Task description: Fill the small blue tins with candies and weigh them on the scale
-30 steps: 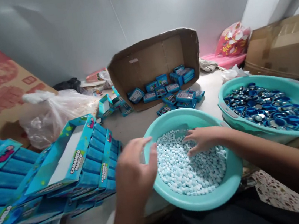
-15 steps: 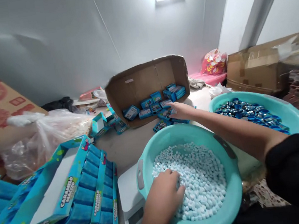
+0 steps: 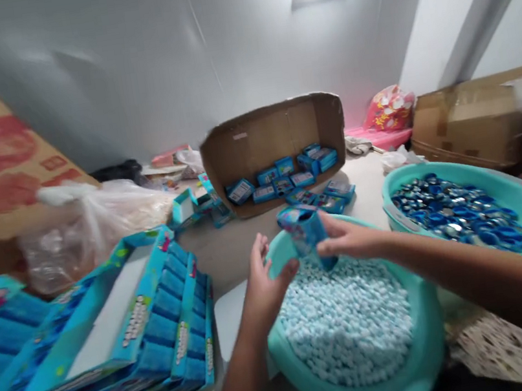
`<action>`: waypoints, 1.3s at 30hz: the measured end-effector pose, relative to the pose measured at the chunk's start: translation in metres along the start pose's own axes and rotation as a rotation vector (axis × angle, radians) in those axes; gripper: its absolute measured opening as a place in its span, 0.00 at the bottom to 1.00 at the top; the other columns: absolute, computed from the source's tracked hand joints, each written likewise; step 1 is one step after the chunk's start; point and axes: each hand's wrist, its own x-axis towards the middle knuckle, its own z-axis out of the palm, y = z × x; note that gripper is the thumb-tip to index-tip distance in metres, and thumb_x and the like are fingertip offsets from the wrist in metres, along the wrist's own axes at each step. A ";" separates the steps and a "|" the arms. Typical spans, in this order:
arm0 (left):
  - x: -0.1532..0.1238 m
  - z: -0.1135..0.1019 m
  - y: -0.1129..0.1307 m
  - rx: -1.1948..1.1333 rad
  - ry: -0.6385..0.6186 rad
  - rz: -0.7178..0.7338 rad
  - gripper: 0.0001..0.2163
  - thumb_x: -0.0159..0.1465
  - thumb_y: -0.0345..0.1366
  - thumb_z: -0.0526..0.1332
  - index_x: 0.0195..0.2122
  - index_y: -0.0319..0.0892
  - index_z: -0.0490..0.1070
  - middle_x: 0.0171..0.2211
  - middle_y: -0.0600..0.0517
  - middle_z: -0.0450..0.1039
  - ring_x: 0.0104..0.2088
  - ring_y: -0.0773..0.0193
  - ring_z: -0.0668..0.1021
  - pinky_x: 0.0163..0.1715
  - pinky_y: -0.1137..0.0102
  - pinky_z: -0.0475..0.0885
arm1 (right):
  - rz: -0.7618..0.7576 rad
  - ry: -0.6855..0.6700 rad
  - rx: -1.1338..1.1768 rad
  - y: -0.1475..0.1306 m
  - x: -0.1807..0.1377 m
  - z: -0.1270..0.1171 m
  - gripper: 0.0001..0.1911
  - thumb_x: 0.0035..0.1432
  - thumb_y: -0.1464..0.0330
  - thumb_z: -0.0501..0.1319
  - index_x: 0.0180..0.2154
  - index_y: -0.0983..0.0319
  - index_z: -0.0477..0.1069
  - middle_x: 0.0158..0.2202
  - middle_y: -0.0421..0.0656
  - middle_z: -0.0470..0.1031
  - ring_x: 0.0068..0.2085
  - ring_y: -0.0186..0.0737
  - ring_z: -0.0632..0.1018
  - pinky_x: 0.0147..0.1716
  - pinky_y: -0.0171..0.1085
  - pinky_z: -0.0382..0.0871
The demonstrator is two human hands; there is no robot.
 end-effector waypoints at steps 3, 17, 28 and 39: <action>0.009 0.002 0.001 -0.094 -0.307 -0.040 0.45 0.52 0.61 0.70 0.63 0.39 0.60 0.62 0.35 0.67 0.63 0.44 0.70 0.61 0.58 0.68 | 0.076 -0.184 0.218 -0.012 -0.027 0.034 0.40 0.60 0.47 0.62 0.67 0.58 0.56 0.62 0.48 0.69 0.60 0.47 0.71 0.59 0.43 0.67; 0.007 0.002 -0.014 0.050 0.050 0.085 0.26 0.53 0.45 0.72 0.46 0.44 0.62 0.39 0.51 0.73 0.37 0.60 0.80 0.38 0.69 0.74 | 0.373 -0.056 -0.479 0.065 -0.009 0.067 0.24 0.70 0.57 0.51 0.56 0.64 0.72 0.59 0.55 0.72 0.61 0.54 0.71 0.63 0.50 0.63; -0.005 0.008 0.002 0.572 -0.037 0.115 0.17 0.57 0.29 0.68 0.44 0.45 0.63 0.46 0.47 0.75 0.49 0.51 0.78 0.47 0.62 0.71 | 0.303 -0.316 -0.233 0.050 -0.030 0.094 0.27 0.66 0.49 0.53 0.50 0.62 0.76 0.52 0.50 0.78 0.53 0.53 0.77 0.56 0.50 0.68; -0.007 0.009 0.004 0.714 -0.039 0.028 0.16 0.63 0.34 0.66 0.47 0.44 0.61 0.46 0.44 0.75 0.51 0.47 0.78 0.48 0.60 0.71 | 0.754 -0.248 0.261 0.015 -0.033 0.103 0.30 0.52 0.40 0.63 0.28 0.62 0.68 0.28 0.38 0.67 0.33 0.38 0.68 0.41 0.39 0.63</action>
